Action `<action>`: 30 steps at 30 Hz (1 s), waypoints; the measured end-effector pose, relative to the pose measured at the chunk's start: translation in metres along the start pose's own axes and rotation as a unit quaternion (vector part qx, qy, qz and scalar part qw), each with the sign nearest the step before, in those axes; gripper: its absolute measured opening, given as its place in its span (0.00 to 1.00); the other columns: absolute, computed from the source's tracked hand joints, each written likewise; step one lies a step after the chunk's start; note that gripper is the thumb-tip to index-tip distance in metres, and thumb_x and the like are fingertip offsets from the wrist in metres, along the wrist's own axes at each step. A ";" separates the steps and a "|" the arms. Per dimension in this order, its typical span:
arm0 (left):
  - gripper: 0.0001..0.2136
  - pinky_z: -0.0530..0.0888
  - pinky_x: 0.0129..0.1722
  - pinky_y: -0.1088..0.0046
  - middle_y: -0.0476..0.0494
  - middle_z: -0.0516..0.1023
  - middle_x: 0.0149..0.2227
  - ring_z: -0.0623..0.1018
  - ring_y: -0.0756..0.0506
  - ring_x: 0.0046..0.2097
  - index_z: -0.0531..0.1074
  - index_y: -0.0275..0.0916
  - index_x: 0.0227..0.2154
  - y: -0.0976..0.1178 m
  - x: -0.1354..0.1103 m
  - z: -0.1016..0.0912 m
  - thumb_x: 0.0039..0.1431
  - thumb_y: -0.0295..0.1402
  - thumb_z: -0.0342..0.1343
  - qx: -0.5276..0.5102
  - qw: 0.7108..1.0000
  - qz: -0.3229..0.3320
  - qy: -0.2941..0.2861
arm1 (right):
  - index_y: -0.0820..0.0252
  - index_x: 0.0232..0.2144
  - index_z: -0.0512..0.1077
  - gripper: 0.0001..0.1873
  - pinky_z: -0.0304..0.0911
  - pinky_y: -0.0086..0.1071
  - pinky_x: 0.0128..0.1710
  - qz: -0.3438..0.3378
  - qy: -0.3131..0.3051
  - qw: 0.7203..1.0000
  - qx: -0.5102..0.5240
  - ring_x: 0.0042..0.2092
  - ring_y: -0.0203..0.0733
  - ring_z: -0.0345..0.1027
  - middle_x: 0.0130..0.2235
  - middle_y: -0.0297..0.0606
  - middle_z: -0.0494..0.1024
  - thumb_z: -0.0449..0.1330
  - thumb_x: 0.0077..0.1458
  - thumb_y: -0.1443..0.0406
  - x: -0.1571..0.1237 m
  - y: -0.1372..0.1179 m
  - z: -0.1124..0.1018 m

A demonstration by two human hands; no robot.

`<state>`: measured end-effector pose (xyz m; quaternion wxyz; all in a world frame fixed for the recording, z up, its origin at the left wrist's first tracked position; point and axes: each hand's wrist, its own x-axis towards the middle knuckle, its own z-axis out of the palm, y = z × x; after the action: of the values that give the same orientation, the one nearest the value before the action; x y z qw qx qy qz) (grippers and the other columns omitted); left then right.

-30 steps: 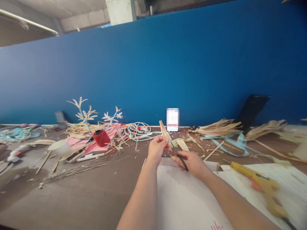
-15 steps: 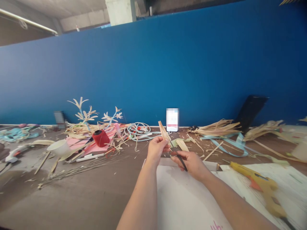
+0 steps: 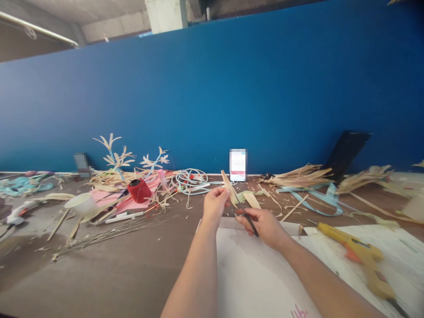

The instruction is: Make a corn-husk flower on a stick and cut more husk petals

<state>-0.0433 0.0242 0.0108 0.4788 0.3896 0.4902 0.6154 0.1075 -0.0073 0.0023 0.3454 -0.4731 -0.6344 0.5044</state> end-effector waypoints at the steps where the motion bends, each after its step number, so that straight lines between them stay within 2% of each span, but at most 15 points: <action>1: 0.11 0.69 0.25 0.78 0.46 0.75 0.26 0.74 0.51 0.27 0.72 0.35 0.26 0.001 -0.001 0.000 0.43 0.38 0.60 0.003 1.000 -0.001 -0.002 | 0.65 0.41 0.73 0.26 0.54 0.28 0.22 0.000 0.000 1.000 0.003 0.21 0.32 0.55 0.18 0.27 0.63 0.63 0.42 0.53 0.000 0.000 0.000; 9: 0.11 0.68 0.24 0.79 0.47 0.73 0.24 0.72 0.52 0.26 0.71 0.34 0.25 0.004 -0.003 0.001 0.43 0.37 0.60 0.017 1.000 0.012 -0.014 | 0.65 0.39 0.74 0.26 0.55 0.28 0.23 0.008 0.003 1.000 0.015 0.20 0.33 0.55 0.17 0.27 0.63 0.63 0.40 0.53 -0.001 -0.005 0.000; 18: 0.11 0.68 0.23 0.80 0.46 0.74 0.25 0.72 0.52 0.26 0.73 0.34 0.26 0.003 -0.002 0.001 0.42 0.37 0.60 -0.003 1.000 0.017 -0.017 | 0.64 0.41 0.74 0.26 0.55 0.29 0.23 -0.019 0.009 1.000 0.007 0.20 0.33 0.55 0.17 0.27 0.63 0.63 0.42 0.54 0.002 0.006 -0.002; 30: 0.11 0.67 0.23 0.80 0.46 0.75 0.27 0.71 0.53 0.26 0.75 0.34 0.30 0.003 -0.002 0.001 0.43 0.36 0.59 0.014 0.999 0.034 -0.017 | 0.64 0.40 0.74 0.25 0.54 0.28 0.21 -0.008 0.013 1.000 -0.008 0.19 0.33 0.54 0.16 0.27 0.63 0.63 0.42 0.54 0.001 0.000 -0.004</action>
<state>-0.0428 0.0218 0.0142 0.4603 0.4231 0.4772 0.6176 0.1111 -0.0054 0.0032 0.3538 -0.4768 -0.6381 0.4903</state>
